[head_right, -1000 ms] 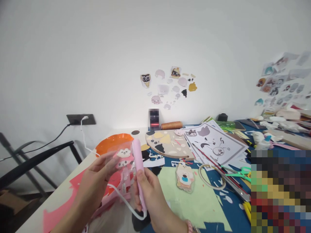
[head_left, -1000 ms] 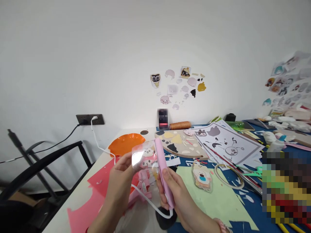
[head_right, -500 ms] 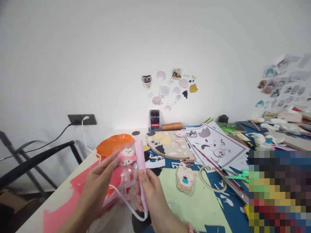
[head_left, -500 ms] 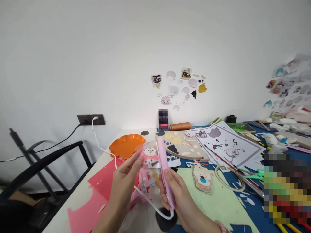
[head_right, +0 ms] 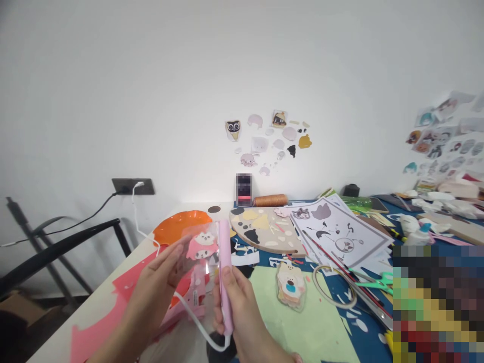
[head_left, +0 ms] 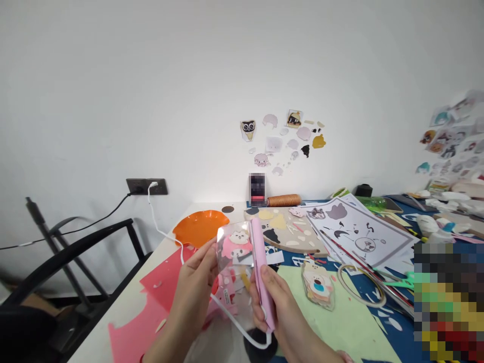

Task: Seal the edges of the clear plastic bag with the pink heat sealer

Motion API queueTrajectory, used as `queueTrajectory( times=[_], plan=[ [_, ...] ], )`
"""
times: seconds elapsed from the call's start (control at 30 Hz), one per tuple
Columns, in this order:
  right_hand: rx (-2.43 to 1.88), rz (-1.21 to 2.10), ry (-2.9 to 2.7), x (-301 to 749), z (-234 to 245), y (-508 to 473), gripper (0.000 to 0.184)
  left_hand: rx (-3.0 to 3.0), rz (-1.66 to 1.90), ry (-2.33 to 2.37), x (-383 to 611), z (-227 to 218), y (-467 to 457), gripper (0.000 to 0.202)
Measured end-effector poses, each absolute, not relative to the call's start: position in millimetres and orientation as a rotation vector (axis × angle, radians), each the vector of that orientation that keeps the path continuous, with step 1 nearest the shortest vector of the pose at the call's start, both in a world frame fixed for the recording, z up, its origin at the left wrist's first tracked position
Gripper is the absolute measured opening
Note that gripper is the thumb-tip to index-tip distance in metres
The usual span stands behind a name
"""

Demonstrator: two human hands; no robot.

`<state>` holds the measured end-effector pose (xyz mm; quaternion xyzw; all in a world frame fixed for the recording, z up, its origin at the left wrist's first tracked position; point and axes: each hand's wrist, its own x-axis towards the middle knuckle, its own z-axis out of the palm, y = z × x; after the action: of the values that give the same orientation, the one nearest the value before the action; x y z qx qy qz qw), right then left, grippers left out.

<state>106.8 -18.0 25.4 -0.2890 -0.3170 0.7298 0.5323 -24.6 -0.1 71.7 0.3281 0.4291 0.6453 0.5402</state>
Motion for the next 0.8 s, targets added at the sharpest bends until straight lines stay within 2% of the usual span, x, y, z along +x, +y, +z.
queueTrajectory(
  times=[0.17, 0.43, 0.67, 0.8],
  plan=[
    [-0.679, 1.712, -0.814, 106, 23, -19, 0.047, 0.821, 1.556, 0.96, -23, 74, -5, 0.039],
    [-0.68, 1.677, -0.818, 106, 19, -16, 0.046, 0.985, 1.622, 1.146, -24, 70, -8, 0.025],
    [-0.662, 1.674, -0.819, 106, 17, -17, 0.045, 0.988, 1.613, 1.242, -25, 71, -11, 0.025],
    [-0.658, 1.646, -0.878, 106, 14, -16, 0.042, 0.993, 1.595, 1.241, -24, 67, -10, 0.033]
  ],
)
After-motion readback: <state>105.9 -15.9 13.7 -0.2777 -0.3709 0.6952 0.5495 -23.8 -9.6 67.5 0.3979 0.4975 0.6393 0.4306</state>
